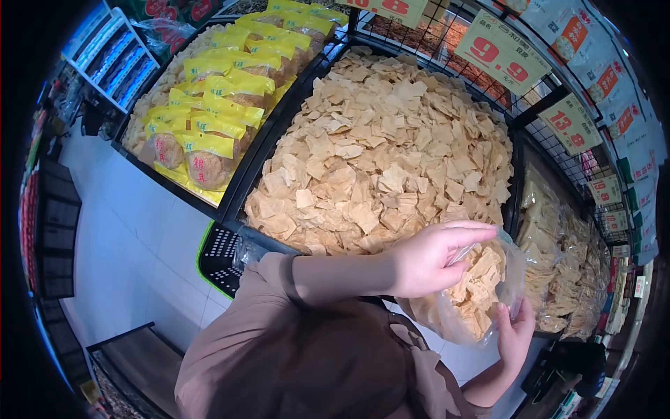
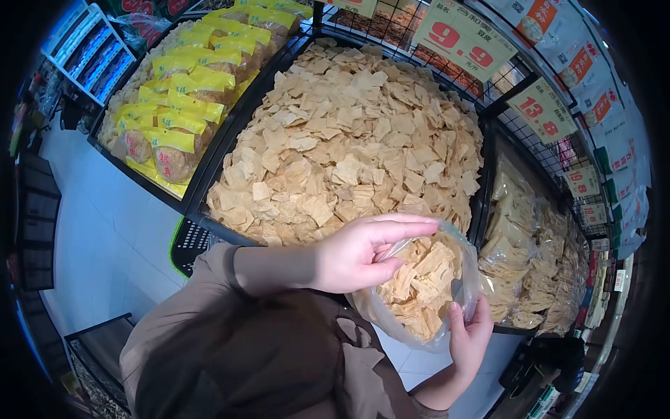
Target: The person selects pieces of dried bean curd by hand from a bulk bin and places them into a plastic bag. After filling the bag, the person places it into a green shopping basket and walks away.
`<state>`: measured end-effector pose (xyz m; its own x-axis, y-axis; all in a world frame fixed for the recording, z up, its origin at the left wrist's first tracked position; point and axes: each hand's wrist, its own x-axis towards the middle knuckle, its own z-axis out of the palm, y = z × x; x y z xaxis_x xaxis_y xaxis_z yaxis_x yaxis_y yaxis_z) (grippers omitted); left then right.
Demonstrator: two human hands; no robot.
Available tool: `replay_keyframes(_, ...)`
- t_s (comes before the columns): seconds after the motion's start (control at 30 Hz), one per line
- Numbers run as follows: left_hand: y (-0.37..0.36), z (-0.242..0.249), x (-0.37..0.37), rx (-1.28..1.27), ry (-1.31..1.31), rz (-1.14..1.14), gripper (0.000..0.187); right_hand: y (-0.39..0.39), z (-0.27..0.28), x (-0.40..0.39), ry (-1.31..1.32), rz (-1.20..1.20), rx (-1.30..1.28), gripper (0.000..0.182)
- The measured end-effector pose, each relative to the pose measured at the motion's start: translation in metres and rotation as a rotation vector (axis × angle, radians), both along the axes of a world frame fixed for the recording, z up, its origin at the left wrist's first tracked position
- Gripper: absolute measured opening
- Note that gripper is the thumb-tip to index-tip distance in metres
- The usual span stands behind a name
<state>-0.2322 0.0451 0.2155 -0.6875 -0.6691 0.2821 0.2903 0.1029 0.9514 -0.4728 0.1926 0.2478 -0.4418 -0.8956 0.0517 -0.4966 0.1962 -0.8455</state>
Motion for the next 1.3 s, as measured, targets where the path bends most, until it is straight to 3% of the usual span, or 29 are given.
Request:
replay_keyframes(0.07, 0.002, 0.000, -0.002, -0.043, 0.038, 0.048, 0.060, 0.009, -0.004, -0.029, -0.054, 0.129, 0.345, 0.018)
replay_keyframes(0.13, 0.006, 0.008, 0.002, 0.082, 0.021, 0.026, 0.062, 0.001, -0.002, -0.022, -0.083, 0.099, 0.240, 0.012)
replay_keyframes(0.2, 0.007, 0.013, 0.004, 0.108, -0.007, 0.030, 0.062, -0.004, -0.008, -0.032, -0.397, 0.118, 0.021, 0.011)
replay_keyframes(0.23, 0.008, 0.016, 0.005, 0.147, -0.020, 0.019, 0.062, -0.008, -0.010, -0.032, -0.428, 0.158, -0.039, 0.010)
replay_keyframes(0.27, 0.010, 0.016, 0.005, 0.130, -0.031, 0.041, 0.062, -0.010, -0.008, -0.031, -0.439, 0.182, -0.052, 0.010)
replay_keyframes(0.33, 0.016, 0.016, 0.005, 0.351, 0.143, 0.045, 0.059, -0.013, -0.001, -0.030, -0.616, 0.197, -0.117, 0.012)
replay_keyframes(0.4, 0.023, 0.019, 0.008, 0.351, 0.070, 0.079, 0.056, -0.016, -0.010, -0.036, -0.669, 0.210, -0.164, 0.012)
replay_keyframes(0.53, 0.042, 0.014, 0.008, 0.143, 0.031, 0.250, 0.054, -0.017, -0.021, -0.052, -0.595, 0.347, -0.148, 0.012)
replay_keyframes(0.6, 0.057, 0.034, 0.020, 0.327, 0.080, 0.238, 0.053, -0.010, -0.010, -0.064, -0.666, 0.367, -0.268, 0.014)
replay_keyframes(0.73, 0.086, 0.038, 0.021, 0.222, 0.112, 0.333, 0.053, -0.031, -0.003, -0.059, -0.663, 0.556, -0.266, 0.015)
replay_keyframes(0.77, 0.094, 0.043, 0.022, 0.166, 0.140, 0.338, 0.054, -0.033, 0.001, -0.066, -0.549, 0.599, -0.239, 0.015)
replay_keyframes(0.87, 0.117, 0.051, 0.034, 0.162, 0.208, 0.420, 0.054, -0.029, 0.016, -0.068, -0.666, 0.821, -0.377, 0.013)
replay_keyframes(1.0, 0.130, 0.060, 0.036, 0.231, 0.161, 0.464, 0.052, -0.046, 0.041, -0.044, -0.516, 0.733, -0.293, 0.009)
replay_keyframes(1.07, 0.142, 0.070, 0.041, 0.204, 0.152, 0.436, 0.051, -0.057, 0.026, -0.064, -0.560, 0.883, -0.335, 0.008)
replay_keyframes(1.13, 0.140, 0.073, 0.033, 0.176, 0.222, 0.570, 0.051, -0.065, 0.019, -0.061, -0.562, 0.986, -0.557, 0.007)
replay_keyframes(1.17, 0.134, 0.067, 0.031, 0.230, 0.211, 0.541, 0.051, -0.069, 0.021, -0.064, -0.575, 0.986, -0.313, 0.007)
replay_keyframes(1.2, 0.130, 0.062, 0.031, 0.280, 0.199, 0.510, 0.052, -0.068, 0.022, -0.065, -0.585, 0.993, -0.311, 0.007)
replay_keyframes(1.27, 0.131, 0.056, 0.030, 0.183, 0.111, 0.516, 0.052, -0.067, 0.023, -0.062, -0.430, 0.957, -0.461, 0.006)
replay_keyframes(1.3, 0.134, 0.068, 0.028, 0.205, 0.160, 0.563, 0.052, -0.064, 0.025, -0.056, -0.530, 1.047, -0.607, 0.005)
